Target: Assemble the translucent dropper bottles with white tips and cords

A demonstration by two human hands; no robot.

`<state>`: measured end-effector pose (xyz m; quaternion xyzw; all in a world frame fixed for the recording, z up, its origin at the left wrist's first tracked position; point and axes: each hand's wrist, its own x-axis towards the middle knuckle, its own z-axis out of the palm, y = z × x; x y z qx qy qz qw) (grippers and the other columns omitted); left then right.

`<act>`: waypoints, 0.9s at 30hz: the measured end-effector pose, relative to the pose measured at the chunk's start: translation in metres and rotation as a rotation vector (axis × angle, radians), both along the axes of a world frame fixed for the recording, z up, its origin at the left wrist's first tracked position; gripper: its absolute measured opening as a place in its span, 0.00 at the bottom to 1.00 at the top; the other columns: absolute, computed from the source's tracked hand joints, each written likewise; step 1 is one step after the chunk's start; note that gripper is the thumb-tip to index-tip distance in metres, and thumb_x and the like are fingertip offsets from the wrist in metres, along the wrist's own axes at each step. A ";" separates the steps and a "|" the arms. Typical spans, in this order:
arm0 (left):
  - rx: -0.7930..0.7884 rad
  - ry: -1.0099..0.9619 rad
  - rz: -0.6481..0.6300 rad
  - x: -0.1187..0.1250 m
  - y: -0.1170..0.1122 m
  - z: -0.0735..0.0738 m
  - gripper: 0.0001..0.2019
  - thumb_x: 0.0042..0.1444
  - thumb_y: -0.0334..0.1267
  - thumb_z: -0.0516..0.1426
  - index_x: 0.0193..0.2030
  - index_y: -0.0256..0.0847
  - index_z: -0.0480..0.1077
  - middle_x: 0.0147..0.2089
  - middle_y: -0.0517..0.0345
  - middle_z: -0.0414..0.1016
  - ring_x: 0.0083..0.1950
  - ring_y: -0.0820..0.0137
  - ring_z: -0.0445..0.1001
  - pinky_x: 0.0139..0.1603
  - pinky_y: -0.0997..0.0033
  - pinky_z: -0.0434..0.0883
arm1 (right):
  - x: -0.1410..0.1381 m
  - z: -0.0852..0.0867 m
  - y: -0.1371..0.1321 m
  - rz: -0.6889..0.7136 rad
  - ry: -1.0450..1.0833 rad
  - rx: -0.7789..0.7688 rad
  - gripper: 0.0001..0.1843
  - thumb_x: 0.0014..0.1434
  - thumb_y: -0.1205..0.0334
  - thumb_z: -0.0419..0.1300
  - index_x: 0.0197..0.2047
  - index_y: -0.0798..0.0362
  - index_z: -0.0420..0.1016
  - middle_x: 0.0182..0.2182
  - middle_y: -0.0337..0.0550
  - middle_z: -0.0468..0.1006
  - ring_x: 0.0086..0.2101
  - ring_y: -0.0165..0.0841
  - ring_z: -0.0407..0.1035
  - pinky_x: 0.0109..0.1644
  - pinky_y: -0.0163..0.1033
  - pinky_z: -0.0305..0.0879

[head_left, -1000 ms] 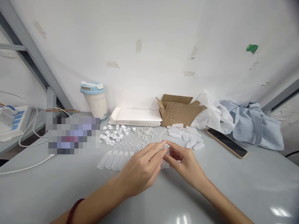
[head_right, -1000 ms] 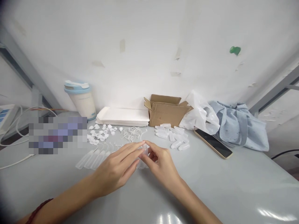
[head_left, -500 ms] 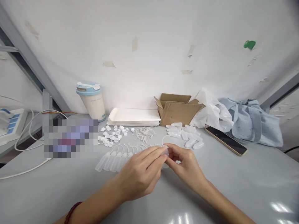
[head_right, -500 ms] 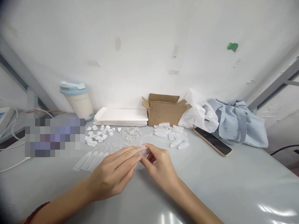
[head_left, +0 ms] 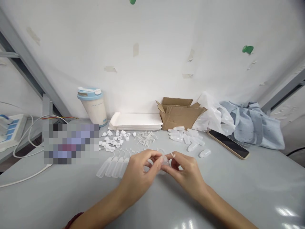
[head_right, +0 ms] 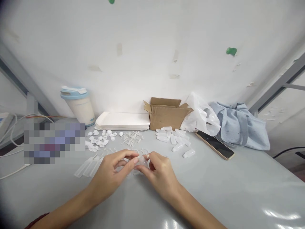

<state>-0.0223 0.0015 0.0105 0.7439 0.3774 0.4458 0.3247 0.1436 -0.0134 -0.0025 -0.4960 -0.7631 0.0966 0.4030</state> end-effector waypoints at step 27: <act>-0.477 -0.093 -0.257 -0.008 0.015 0.010 0.10 0.59 0.41 0.53 0.43 0.45 0.73 0.35 0.62 0.71 0.32 0.75 0.67 0.35 0.78 0.68 | 0.000 0.007 -0.002 0.140 0.180 -0.127 0.17 0.56 0.64 0.59 0.49 0.58 0.67 0.30 0.41 0.73 0.20 0.23 0.60 0.23 0.29 0.62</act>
